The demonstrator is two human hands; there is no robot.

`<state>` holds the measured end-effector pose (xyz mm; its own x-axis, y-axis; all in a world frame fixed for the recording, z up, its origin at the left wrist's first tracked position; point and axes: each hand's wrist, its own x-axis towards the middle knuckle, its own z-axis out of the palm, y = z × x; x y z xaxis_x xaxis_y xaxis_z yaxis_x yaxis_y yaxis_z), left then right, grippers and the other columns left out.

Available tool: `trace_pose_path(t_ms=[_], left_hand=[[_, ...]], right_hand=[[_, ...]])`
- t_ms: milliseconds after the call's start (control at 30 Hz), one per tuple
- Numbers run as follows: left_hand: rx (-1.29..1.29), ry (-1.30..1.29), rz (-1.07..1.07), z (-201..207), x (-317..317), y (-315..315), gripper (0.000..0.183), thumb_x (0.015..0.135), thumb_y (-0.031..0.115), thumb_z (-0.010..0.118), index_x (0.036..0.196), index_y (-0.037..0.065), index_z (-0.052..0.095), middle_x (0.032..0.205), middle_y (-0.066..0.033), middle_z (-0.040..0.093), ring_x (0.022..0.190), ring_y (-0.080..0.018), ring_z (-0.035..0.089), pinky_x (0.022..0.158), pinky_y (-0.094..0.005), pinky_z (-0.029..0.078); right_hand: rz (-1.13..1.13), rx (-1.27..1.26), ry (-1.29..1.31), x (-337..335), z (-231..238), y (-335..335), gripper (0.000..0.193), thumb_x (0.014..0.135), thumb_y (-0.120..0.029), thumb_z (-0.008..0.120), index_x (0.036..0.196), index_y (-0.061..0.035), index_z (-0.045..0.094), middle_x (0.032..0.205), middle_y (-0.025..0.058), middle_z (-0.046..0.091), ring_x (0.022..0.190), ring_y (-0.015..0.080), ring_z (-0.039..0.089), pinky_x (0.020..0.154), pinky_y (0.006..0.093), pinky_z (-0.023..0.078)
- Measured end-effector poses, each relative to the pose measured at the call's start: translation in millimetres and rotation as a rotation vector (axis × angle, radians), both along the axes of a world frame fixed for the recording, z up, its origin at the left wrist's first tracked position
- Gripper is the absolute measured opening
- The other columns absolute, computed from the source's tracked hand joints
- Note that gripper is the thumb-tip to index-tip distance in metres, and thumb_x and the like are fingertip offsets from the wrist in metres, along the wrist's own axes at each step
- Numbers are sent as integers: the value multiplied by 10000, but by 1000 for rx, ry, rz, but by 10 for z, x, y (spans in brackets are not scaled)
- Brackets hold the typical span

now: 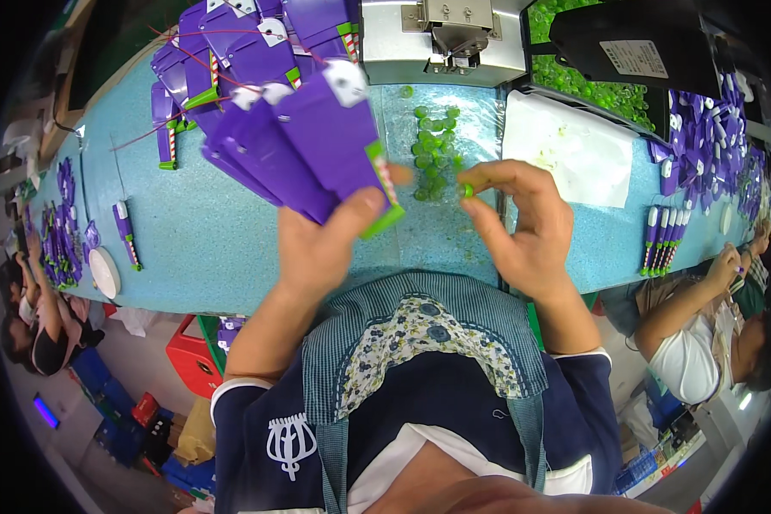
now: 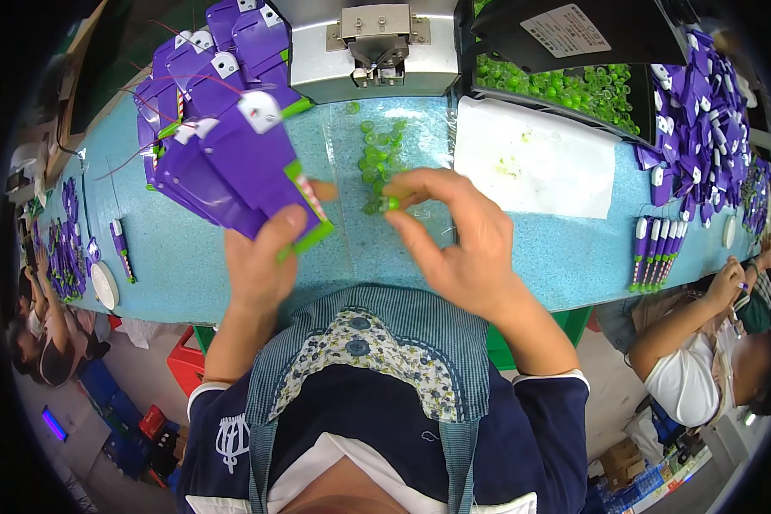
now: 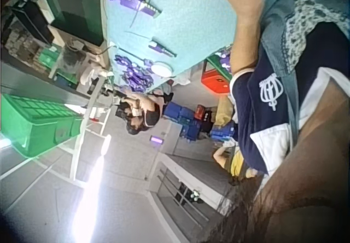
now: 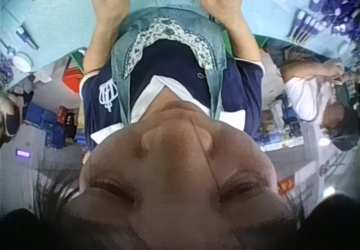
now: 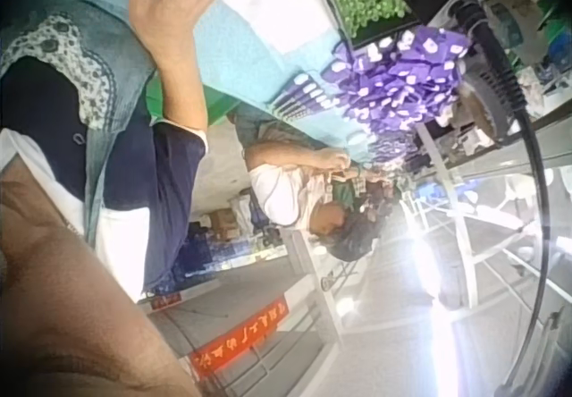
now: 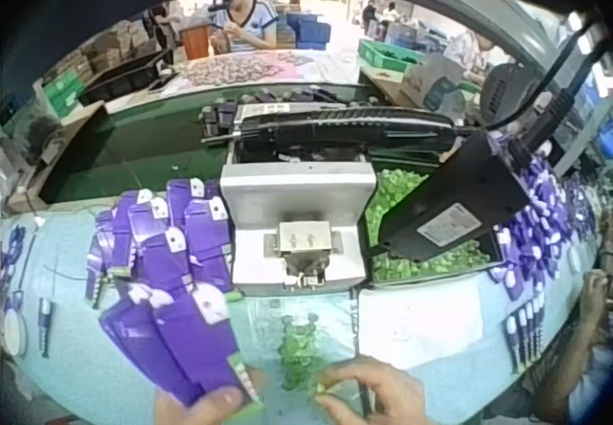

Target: The person secures plastic toy components using an electric screwdriver, then attaches green caps to the components by hand.

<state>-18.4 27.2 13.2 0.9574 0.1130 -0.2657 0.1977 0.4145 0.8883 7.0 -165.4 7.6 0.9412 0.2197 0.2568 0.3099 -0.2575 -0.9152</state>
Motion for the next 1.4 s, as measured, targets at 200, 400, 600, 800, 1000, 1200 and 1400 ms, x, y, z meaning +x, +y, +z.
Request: trace_pose_path(t_ms=[200, 400, 600, 800, 1000, 1200, 1400], left_hand=[[-11, 95, -216, -53, -24, -237, 208, 816, 60, 703, 998, 10, 615, 895, -28, 638, 788, -81, 584, 667, -221, 480], [-273, 183, -199, -15, 13, -296, 265, 793, 35, 717, 1038, 28, 616, 922, -18, 635, 824, -81, 583, 715, -230, 480], [-154, 150, -227, -63, -6, -337, 276, 831, 55, 680, 1093, 25, 598, 993, -28, 631, 885, -101, 587, 777, -249, 470], [-126, 136, -115, -159, -26, -319, 270, 889, 120, 611, 1137, 44, 537, 958, -55, 615, 756, -155, 598, 619, -300, 506], [-145, 181, -111, -150, -29, -346, 287, 878, 145, 626, 1127, 36, 533, 939, -72, 612, 747, -167, 592, 619, -308, 495], [-204, 126, -156, -118, -56, -289, 315, 873, 121, 609, 1156, 19, 518, 945, -91, 606, 740, -190, 595, 635, -322, 503], [174, -83, -231, -99, -44, -350, 222, 843, 29, 656, 1059, 5, 612, 937, -38, 640, 807, -122, 607, 701, -248, 487]], right_hand=[[119, -6, -260, -62, 24, 7, 371, 707, 70, 708, 1035, 21, 542, 900, 143, 650, 726, 265, 627, 627, 319, 502], [92, -18, -159, -64, 91, -40, 297, 704, 42, 718, 970, 36, 585, 898, 147, 642, 750, 266, 613, 645, 330, 492], [15, -109, -142, -17, 157, -212, 215, 702, 25, 714, 890, 27, 610, 894, 144, 632, 766, 281, 608, 673, 330, 482], [-443, -741, -250, 365, -146, -1180, 136, 732, -68, 686, 855, -44, 632, 909, 66, 631, 860, 264, 555, 755, 386, 428], [-475, -969, -287, 478, -279, -1242, 135, 715, -101, 706, 821, -65, 632, 914, 23, 612, 885, 242, 520, 764, 371, 371], [-491, -927, -334, 483, -192, -1152, 122, 731, -89, 702, 834, -68, 639, 920, 17, 625, 869, 228, 522, 761, 351, 371], [-276, -391, -121, 150, 98, -774, 140, 746, -33, 690, 879, -24, 650, 970, 78, 631, 891, 213, 536, 801, 315, 415]])
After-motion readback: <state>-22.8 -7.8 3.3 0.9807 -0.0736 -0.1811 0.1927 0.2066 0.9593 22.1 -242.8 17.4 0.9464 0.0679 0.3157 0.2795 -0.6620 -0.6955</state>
